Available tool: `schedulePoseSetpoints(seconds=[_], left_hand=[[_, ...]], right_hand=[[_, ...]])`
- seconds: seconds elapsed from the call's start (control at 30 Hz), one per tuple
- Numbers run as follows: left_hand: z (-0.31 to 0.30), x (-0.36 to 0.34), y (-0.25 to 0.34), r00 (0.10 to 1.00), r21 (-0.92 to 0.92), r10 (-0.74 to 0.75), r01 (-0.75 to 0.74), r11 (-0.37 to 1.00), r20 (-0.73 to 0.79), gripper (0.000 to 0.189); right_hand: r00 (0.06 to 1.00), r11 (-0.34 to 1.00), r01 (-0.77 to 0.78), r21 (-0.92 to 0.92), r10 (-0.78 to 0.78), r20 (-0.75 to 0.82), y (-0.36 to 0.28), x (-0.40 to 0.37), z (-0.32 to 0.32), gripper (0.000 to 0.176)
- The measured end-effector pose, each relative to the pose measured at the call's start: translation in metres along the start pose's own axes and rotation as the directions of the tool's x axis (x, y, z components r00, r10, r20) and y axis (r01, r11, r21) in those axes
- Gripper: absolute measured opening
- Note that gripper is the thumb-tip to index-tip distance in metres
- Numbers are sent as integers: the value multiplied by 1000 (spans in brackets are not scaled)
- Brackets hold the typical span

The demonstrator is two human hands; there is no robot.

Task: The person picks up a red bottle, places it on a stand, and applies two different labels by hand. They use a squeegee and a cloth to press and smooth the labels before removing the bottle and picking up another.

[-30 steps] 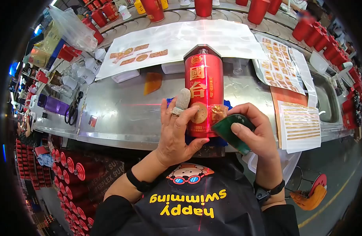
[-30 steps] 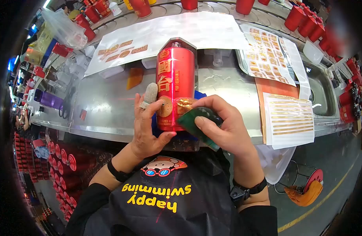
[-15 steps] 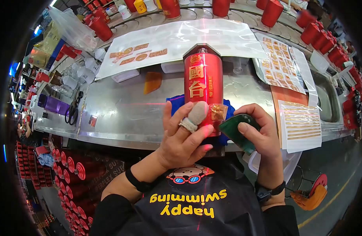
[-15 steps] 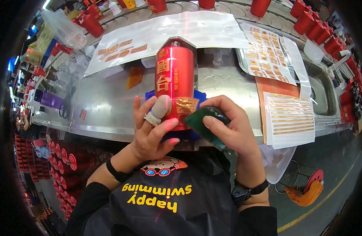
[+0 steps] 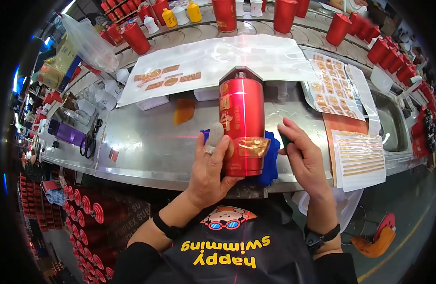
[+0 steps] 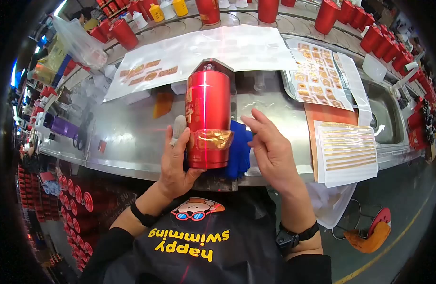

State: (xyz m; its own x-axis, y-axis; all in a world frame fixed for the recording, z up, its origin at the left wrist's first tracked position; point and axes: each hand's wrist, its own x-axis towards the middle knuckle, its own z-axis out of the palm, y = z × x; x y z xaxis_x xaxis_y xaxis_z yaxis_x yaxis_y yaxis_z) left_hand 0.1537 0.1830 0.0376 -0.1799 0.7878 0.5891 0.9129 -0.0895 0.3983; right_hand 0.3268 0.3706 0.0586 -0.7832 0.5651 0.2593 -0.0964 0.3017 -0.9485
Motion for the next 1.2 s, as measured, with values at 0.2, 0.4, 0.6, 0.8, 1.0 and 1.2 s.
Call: schedulePoseSetpoints(seconds=[0.2, 0.4, 0.6, 0.8, 1.0, 1.2], left_hand=[[-3, 1, 0, 999, -98, -45, 42, 994, -30, 79], [-8, 9, 1, 952, -482, -306, 271, 833, 7, 63], [-20, 62, 9, 995, -277, -97, 89, 957, -17, 31], [-18, 76, 14, 1000, -206, -6, 12, 978, 29, 17], [-16, 71, 11, 1000, -234, -13, 11, 972, -8, 23], [-12, 41, -8, 937, -548, -350, 287, 786, -11, 49]], right_hand=[[996, 983, 89, -159, -84, 40, -2, 11, 12, 24], [994, 992, 103, -74, -100, 44, -12, 18, 13, 20], [985, 989, 150, -12, -148, 83, -25, 22, 12, 15], [993, 993, 112, -48, -110, 43, -38, 18, 4, 16], [984, 954, 172, -247, -155, 90, -50, 18, 12, 16], [979, 938, 198, -283, -178, 95, -58, 22, 20, 13]])
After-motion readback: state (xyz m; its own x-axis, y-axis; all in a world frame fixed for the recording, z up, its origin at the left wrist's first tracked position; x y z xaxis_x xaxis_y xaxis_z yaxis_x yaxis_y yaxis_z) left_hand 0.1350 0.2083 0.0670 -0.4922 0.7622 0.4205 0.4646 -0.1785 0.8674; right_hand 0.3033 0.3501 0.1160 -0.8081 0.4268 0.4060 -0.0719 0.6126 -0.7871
